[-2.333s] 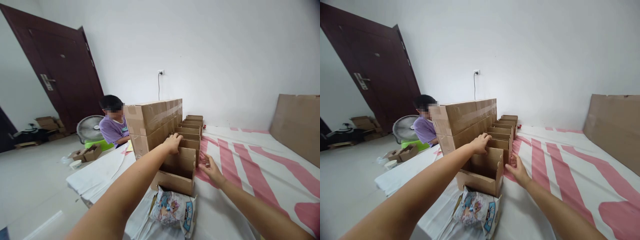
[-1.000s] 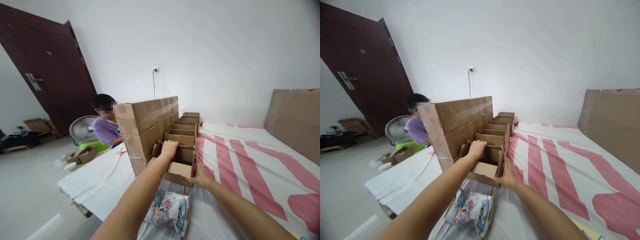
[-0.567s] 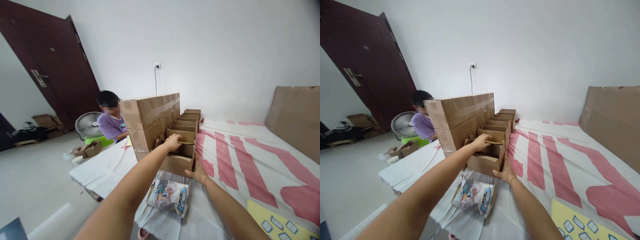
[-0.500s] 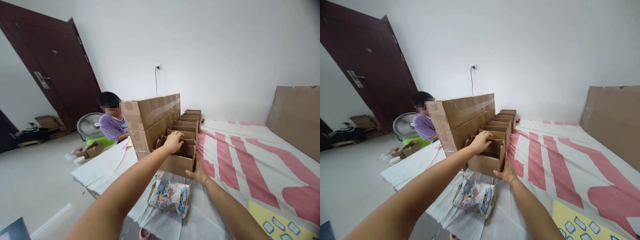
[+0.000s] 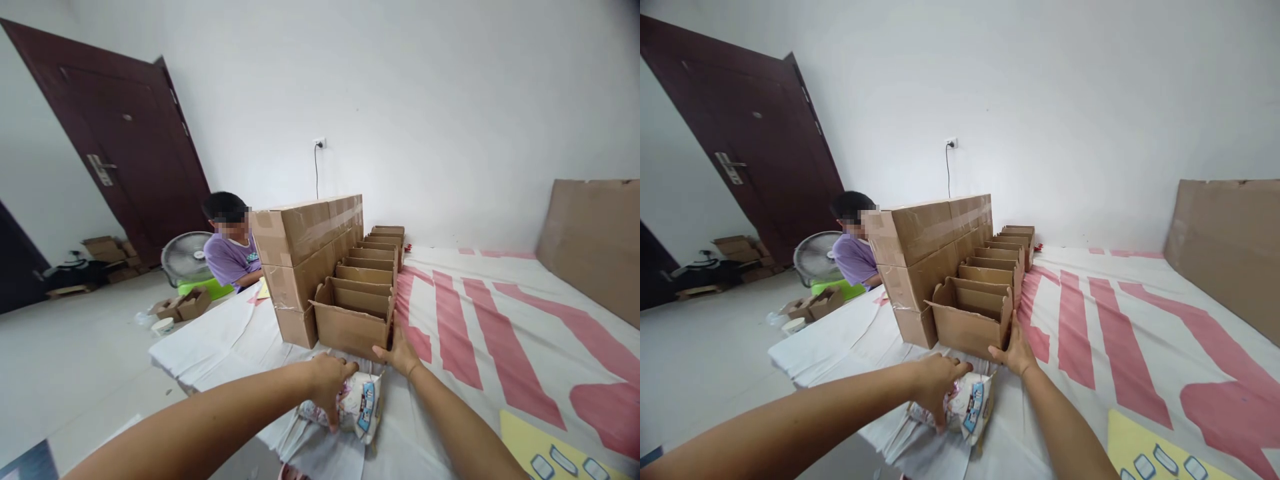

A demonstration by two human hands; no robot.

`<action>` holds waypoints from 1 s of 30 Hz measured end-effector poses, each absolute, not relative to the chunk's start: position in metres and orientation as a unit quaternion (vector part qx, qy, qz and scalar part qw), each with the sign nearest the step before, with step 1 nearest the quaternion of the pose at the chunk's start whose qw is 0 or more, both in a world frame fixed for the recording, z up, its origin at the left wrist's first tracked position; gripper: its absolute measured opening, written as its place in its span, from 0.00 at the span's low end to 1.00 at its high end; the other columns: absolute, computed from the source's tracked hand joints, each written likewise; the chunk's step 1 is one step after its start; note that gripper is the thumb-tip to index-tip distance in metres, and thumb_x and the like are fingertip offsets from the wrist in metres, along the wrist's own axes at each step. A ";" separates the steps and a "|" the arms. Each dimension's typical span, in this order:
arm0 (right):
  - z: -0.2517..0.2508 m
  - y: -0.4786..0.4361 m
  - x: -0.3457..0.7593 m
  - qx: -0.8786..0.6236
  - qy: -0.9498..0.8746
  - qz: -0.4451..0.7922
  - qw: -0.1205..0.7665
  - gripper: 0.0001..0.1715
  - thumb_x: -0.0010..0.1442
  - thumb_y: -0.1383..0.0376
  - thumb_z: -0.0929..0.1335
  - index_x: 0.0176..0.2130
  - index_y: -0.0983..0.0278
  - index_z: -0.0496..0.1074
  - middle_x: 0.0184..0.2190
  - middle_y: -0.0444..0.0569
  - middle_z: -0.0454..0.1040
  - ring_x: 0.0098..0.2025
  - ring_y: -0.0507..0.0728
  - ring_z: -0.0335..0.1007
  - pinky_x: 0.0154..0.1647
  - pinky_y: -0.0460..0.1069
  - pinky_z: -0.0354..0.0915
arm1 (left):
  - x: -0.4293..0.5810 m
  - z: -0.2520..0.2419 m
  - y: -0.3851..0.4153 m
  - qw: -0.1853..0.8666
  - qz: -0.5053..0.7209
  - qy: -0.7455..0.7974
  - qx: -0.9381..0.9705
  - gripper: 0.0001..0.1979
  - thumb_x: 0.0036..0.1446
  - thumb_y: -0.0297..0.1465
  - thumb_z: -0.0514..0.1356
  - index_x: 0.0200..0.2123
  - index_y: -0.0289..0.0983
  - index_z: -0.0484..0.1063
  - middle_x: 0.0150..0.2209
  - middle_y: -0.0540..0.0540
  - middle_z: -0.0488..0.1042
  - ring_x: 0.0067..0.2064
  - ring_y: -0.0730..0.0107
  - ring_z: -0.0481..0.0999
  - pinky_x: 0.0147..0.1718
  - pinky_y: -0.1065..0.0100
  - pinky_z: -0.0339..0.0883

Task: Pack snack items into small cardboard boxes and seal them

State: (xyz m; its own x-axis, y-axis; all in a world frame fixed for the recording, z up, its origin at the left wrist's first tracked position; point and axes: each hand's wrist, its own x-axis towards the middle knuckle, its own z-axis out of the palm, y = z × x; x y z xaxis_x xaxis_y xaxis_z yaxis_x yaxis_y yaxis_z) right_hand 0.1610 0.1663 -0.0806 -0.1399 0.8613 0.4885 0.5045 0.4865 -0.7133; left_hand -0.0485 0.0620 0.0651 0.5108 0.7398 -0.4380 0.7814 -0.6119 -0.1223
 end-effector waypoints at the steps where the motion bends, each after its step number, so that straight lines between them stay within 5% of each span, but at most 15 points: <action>1: -0.081 0.166 0.161 -0.468 -0.727 0.198 0.462 0.70 0.46 0.48 0.73 0.69 0.64 0.29 0.67 0.63 0.50 0.66 0.71 0.50 0.62 0.68 0.54 | -0.050 0.062 0.063 0.046 -0.220 0.438 0.870 0.48 0.30 0.46 0.72 0.56 0.42 0.60 0.49 0.37 0.75 0.47 0.45 0.77 0.44 0.54 0.69; 7: -0.078 0.165 0.160 -0.481 -0.716 0.215 0.458 0.70 0.44 0.50 0.74 0.68 0.64 0.31 0.66 0.63 0.51 0.66 0.71 0.49 0.63 0.67 0.53 | -0.052 0.059 0.077 -0.069 -0.129 0.421 0.895 0.29 0.40 0.38 0.70 0.47 0.39 0.68 0.43 0.39 0.77 0.45 0.50 0.77 0.45 0.55 0.68; 13: -0.079 0.165 0.157 -0.483 -0.707 0.211 0.471 0.68 0.46 0.53 0.73 0.68 0.65 0.31 0.66 0.64 0.51 0.67 0.70 0.48 0.63 0.66 0.53 | -0.063 0.076 0.089 -0.130 -0.044 0.433 0.891 0.39 0.43 0.45 0.69 0.57 0.39 0.63 0.52 0.35 0.71 0.52 0.46 0.69 0.49 0.51 0.63; 16: -0.083 0.168 0.157 -0.479 -0.704 0.211 0.480 0.69 0.44 0.54 0.74 0.68 0.63 0.30 0.66 0.63 0.50 0.67 0.71 0.48 0.62 0.67 0.54 | -0.066 0.087 0.083 -0.139 -0.013 0.358 0.923 0.33 0.51 0.50 0.62 0.56 0.41 0.64 0.56 0.37 0.68 0.57 0.48 0.65 0.57 0.51 0.55; 20: -0.083 0.169 0.157 -0.483 -0.700 0.217 0.480 0.70 0.43 0.55 0.74 0.68 0.62 0.31 0.66 0.62 0.52 0.66 0.70 0.50 0.62 0.67 0.55 | -0.060 0.105 0.086 -0.200 0.069 0.405 0.890 0.24 0.61 0.38 0.55 0.60 0.42 0.60 0.64 0.39 0.60 0.67 0.50 0.52 0.64 0.49 0.40; 23: -0.080 0.167 0.158 -0.495 -0.695 0.230 0.468 0.70 0.42 0.55 0.74 0.69 0.62 0.32 0.66 0.62 0.52 0.66 0.70 0.51 0.62 0.66 0.56 | -0.054 0.119 0.103 -0.171 0.032 0.522 0.835 0.29 0.52 0.32 0.63 0.57 0.40 0.62 0.58 0.37 0.69 0.62 0.49 0.63 0.59 0.52 0.55; 25: -0.079 0.166 0.158 -0.498 -0.694 0.239 0.463 0.70 0.42 0.55 0.74 0.69 0.63 0.31 0.65 0.62 0.53 0.66 0.69 0.52 0.62 0.65 0.56 | -0.051 0.125 0.116 -0.140 -0.014 0.555 0.820 0.22 0.49 0.31 0.64 0.49 0.39 0.69 0.47 0.38 0.77 0.51 0.51 0.75 0.49 0.56 0.66; 30: -0.078 0.164 0.158 -0.497 -0.693 0.242 0.463 0.72 0.42 0.55 0.74 0.69 0.64 0.29 0.66 0.62 0.50 0.66 0.67 0.51 0.64 0.63 0.54 | -0.046 0.127 0.133 -0.145 -0.026 0.573 0.806 0.11 0.50 0.33 0.63 0.38 0.37 0.72 0.40 0.36 0.80 0.43 0.49 0.80 0.40 0.57 0.71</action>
